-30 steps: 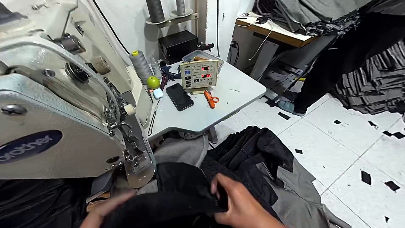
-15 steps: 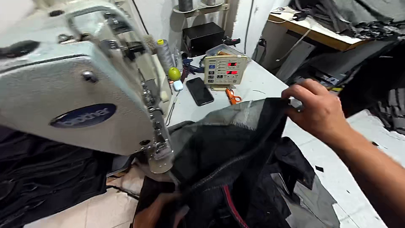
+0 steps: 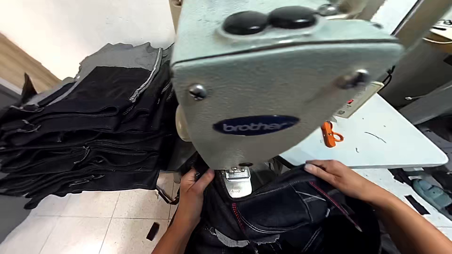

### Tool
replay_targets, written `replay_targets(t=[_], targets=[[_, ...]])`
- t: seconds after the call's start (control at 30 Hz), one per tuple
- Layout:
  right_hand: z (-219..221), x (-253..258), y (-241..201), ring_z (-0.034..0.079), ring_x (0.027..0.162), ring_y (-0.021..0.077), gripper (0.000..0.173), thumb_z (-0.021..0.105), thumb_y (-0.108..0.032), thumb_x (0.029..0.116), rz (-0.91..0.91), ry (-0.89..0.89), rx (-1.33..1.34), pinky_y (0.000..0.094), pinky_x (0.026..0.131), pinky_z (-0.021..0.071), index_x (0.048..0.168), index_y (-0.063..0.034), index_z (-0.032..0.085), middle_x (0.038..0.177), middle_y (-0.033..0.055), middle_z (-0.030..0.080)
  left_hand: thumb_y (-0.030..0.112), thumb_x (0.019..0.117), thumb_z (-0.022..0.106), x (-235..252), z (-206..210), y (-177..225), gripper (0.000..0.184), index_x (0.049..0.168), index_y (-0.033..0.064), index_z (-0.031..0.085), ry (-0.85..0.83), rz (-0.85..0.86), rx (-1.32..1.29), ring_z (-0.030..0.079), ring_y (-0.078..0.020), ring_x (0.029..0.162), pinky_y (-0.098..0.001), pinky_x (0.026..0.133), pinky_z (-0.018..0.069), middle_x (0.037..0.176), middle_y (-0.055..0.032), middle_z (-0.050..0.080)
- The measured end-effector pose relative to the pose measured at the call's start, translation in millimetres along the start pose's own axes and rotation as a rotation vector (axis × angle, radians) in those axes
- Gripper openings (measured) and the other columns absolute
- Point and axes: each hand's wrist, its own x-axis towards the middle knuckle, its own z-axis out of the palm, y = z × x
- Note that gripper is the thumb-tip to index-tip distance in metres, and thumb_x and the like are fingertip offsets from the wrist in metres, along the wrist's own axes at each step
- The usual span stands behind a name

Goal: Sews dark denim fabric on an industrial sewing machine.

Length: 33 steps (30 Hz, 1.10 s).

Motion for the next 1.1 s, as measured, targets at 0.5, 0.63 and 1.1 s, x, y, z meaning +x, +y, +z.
replay_targets(t=[0.5,0.63,1.1], targets=[[-14.8,46.3,-28.4,0.059,0.064,0.0296,0.03,0.062,-0.017,0.0994,0.115,0.229,-0.102,0.0565,0.062,0.0438,0.08,0.0049,0.067,0.066,0.0153,0.059,0.015,0.1064,0.05,41.3,20.7,-3.0,0.016,0.114,0.0097,0.063,0.132,-0.027,-0.13,0.069,-0.003,0.082,-0.0241,0.075,0.0596,0.089,0.0034,0.072],[14.8,6.0,8.5,0.065,0.063,0.0312,0.06,0.056,-0.055,0.097,0.047,-0.075,-0.13,0.0572,0.06,0.0499,0.087,0.002,0.072,0.069,0.0161,0.065,0.013,0.0978,0.059,-12.5,-6.7,-17.7,0.021,0.114,-0.0006,0.062,0.06,-0.042,-0.096,0.072,-0.0065,0.09,-0.0274,0.086,0.0613,0.095,-0.0013,0.075],[62.2,-17.4,-162.8,0.059,0.077,0.0248,0.035,0.044,-0.01,0.1072,-0.829,0.285,-0.57,0.0378,0.08,0.0482,0.139,-0.0151,0.057,0.082,0.007,0.059,0.015,0.0988,0.062,-39.9,-21.4,-13.1,0.018,0.108,0.0004,0.066,-0.042,0.02,-0.074,0.074,-0.0113,0.089,-0.0297,0.086,0.0621,0.094,-0.0047,0.076]])
